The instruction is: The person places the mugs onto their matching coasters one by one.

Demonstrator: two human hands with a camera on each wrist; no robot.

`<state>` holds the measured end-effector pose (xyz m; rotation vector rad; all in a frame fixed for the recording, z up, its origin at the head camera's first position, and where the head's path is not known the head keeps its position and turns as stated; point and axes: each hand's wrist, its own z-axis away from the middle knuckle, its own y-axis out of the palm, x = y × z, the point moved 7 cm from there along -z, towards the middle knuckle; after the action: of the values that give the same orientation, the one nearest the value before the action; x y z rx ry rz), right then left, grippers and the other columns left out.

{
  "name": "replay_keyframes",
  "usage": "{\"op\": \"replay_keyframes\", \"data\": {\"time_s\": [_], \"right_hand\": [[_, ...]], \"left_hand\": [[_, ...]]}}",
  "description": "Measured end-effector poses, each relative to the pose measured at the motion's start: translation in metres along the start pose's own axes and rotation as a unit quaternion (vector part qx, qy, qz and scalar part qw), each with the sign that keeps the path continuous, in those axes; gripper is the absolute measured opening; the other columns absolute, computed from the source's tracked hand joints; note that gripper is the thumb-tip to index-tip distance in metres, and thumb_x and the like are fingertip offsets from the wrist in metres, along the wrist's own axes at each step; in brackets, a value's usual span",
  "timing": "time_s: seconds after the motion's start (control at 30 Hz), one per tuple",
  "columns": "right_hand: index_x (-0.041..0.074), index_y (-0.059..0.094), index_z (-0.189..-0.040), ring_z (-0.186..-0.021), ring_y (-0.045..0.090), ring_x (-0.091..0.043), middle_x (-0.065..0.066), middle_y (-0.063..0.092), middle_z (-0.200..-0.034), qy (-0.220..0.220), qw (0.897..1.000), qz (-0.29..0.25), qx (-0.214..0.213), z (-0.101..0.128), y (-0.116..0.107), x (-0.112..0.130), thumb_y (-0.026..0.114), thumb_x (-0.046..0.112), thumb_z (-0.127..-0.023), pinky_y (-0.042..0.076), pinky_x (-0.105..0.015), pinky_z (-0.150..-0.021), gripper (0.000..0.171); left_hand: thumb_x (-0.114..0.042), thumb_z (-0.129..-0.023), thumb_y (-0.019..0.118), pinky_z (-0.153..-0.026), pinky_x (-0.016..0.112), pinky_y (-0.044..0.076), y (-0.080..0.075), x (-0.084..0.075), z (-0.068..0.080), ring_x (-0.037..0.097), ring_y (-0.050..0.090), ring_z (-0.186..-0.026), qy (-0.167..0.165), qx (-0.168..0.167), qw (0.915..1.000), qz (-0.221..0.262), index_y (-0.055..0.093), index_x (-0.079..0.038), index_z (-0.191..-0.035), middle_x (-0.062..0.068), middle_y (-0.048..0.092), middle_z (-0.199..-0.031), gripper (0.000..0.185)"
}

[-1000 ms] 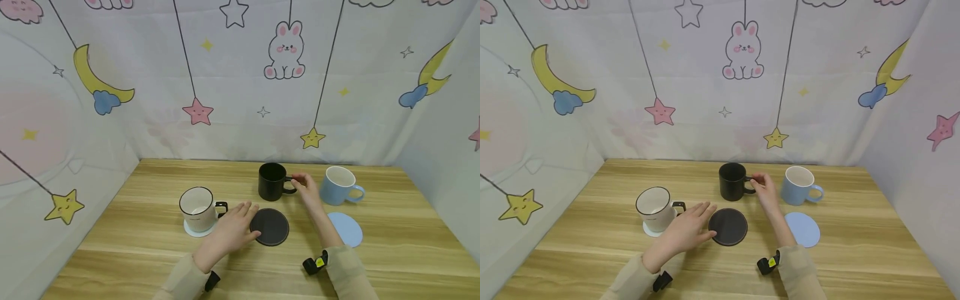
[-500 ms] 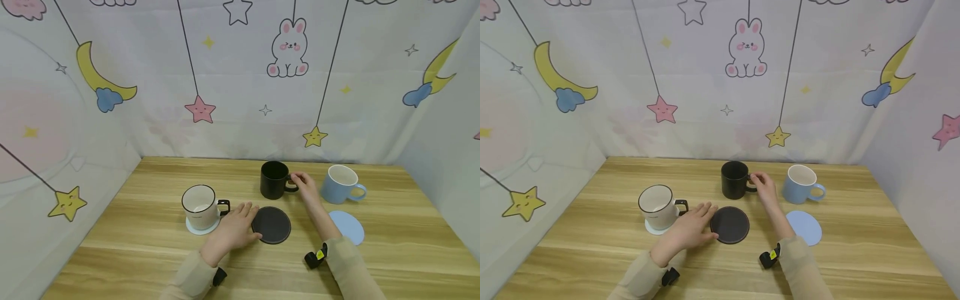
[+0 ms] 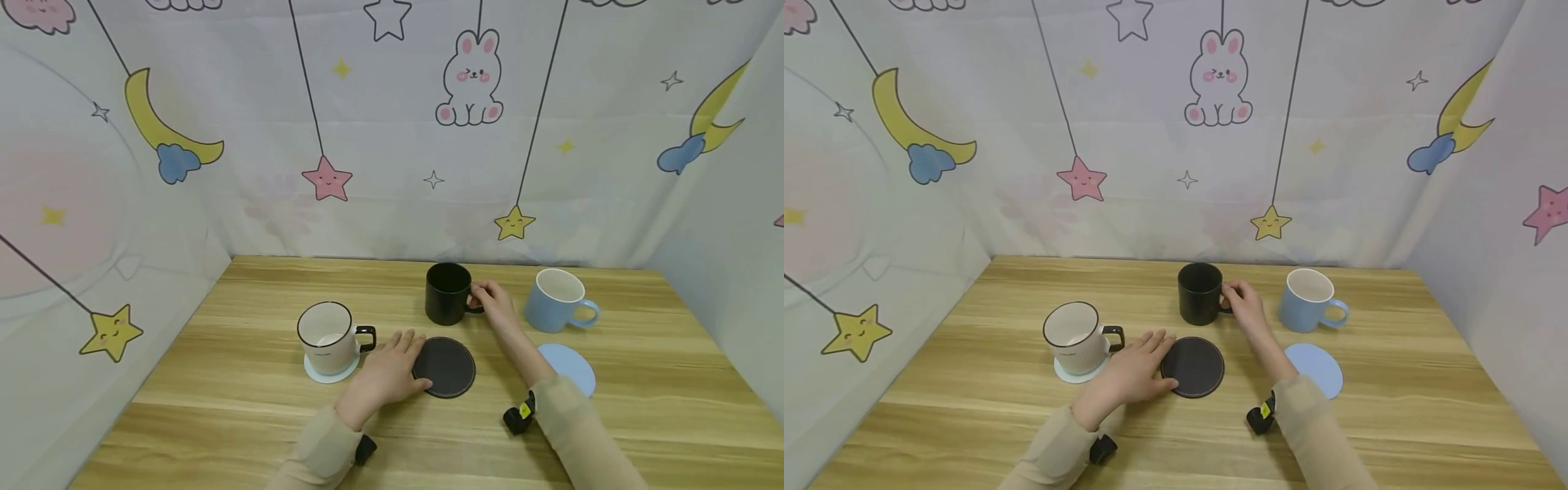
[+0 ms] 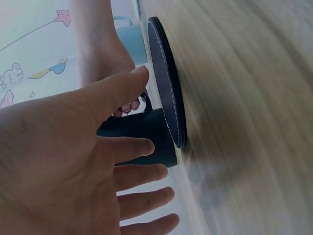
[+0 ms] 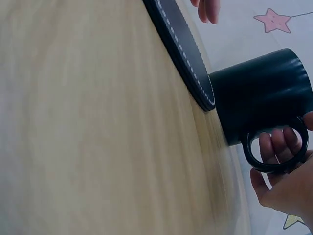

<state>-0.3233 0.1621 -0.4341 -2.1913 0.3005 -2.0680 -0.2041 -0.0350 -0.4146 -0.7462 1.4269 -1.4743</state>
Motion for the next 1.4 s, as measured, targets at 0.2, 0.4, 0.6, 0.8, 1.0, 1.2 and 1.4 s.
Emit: {"op": "replay_keyframes", "data": {"time_s": [0.2, 0.4, 0.6, 0.8, 1.0, 1.2, 1.4], "right_hand": [[-0.005, 0.059, -0.094, -0.068, 0.059, -0.010, -0.002, 0.060, -0.077, 0.002, 1.000, 0.000, 0.024, -0.002, 0.000, 0.000, 0.050, 0.018, -0.098, 0.049, -0.021, -0.076, 0.024], [-0.007, 0.056, -0.092, -0.068, 0.059, -0.012, -0.001, 0.058, -0.074, 0.011, 0.999, 0.005, 0.046, -0.001, -0.001, 0.003, 0.049, 0.021, -0.099, 0.045, -0.026, -0.084, 0.030], [0.000, 0.056, -0.082, -0.065, 0.058, -0.012, 0.003, 0.054, -0.067, 0.024, 0.999, -0.006, 0.036, -0.002, -0.001, 0.004, 0.051, 0.021, -0.095, 0.043, -0.028, -0.086, 0.026], [0.004, 0.054, -0.075, -0.063, 0.055, -0.012, 0.004, 0.051, -0.064, 0.039, 0.999, -0.025, 0.028, -0.003, 0.001, 0.004, 0.052, 0.017, -0.093, 0.043, -0.029, -0.085, 0.023], [0.003, 0.054, -0.073, -0.062, 0.054, -0.013, 0.004, 0.049, -0.061, 0.038, 0.999, -0.031, 0.024, -0.001, 0.002, 0.003, 0.050, 0.014, -0.093, 0.045, -0.027, -0.079, 0.023], [0.010, 0.054, -0.067, -0.061, 0.051, -0.011, 0.004, 0.048, -0.062, 0.043, 0.998, -0.054, 0.002, -0.001, 0.002, 0.003, 0.050, 0.012, -0.093, 0.046, -0.023, -0.072, 0.026], [0.014, 0.049, -0.063, -0.063, 0.050, -0.010, 0.006, 0.046, -0.062, 0.058, 0.995, -0.083, -0.003, 0.000, 0.004, 0.001, 0.049, 0.013, -0.095, 0.045, -0.024, -0.074, 0.032]], "left_hand": [[-0.051, -0.088, 0.064, -0.112, 0.049, 0.036, 0.002, -0.001, -0.002, 0.032, 0.033, -0.144, 0.000, 0.014, 0.9999, -0.005, 0.035, -0.013, -0.149, 0.011, 0.034, -0.156, 0.078], [-0.051, -0.087, 0.064, -0.111, 0.050, 0.036, 0.007, 0.002, -0.004, 0.031, 0.032, -0.145, -0.012, 0.029, 0.9995, -0.004, 0.034, -0.015, -0.150, 0.010, 0.032, -0.157, 0.080], [-0.055, -0.087, 0.062, -0.110, 0.051, 0.037, 0.013, 0.004, -0.007, 0.029, 0.032, -0.145, -0.022, 0.045, 0.9987, -0.013, 0.034, -0.016, -0.150, 0.008, 0.032, -0.157, 0.080], [-0.055, -0.087, 0.062, -0.109, 0.051, 0.038, 0.015, 0.005, -0.007, 0.029, 0.032, -0.145, -0.022, 0.047, 0.9986, -0.007, 0.035, -0.016, -0.150, 0.008, 0.032, -0.157, 0.079], [-0.054, -0.087, 0.062, -0.110, 0.050, 0.038, 0.016, 0.006, -0.005, 0.028, 0.033, -0.145, -0.021, 0.048, 0.9986, 0.002, 0.035, -0.016, -0.150, 0.007, 0.032, -0.157, 0.078], [-0.054, -0.087, 0.063, -0.109, 0.052, 0.037, 0.013, 0.006, -0.005, 0.028, 0.033, -0.145, -0.021, 0.044, 0.9988, 0.005, 0.036, -0.017, -0.150, 0.006, 0.032, -0.157, 0.078], [-0.055, -0.086, 0.063, -0.108, 0.052, 0.039, 0.014, 0.007, -0.005, 0.027, 0.033, -0.144, -0.025, 0.049, 0.9985, -0.004, 0.036, -0.018, -0.149, 0.006, 0.032, -0.157, 0.078]]}}
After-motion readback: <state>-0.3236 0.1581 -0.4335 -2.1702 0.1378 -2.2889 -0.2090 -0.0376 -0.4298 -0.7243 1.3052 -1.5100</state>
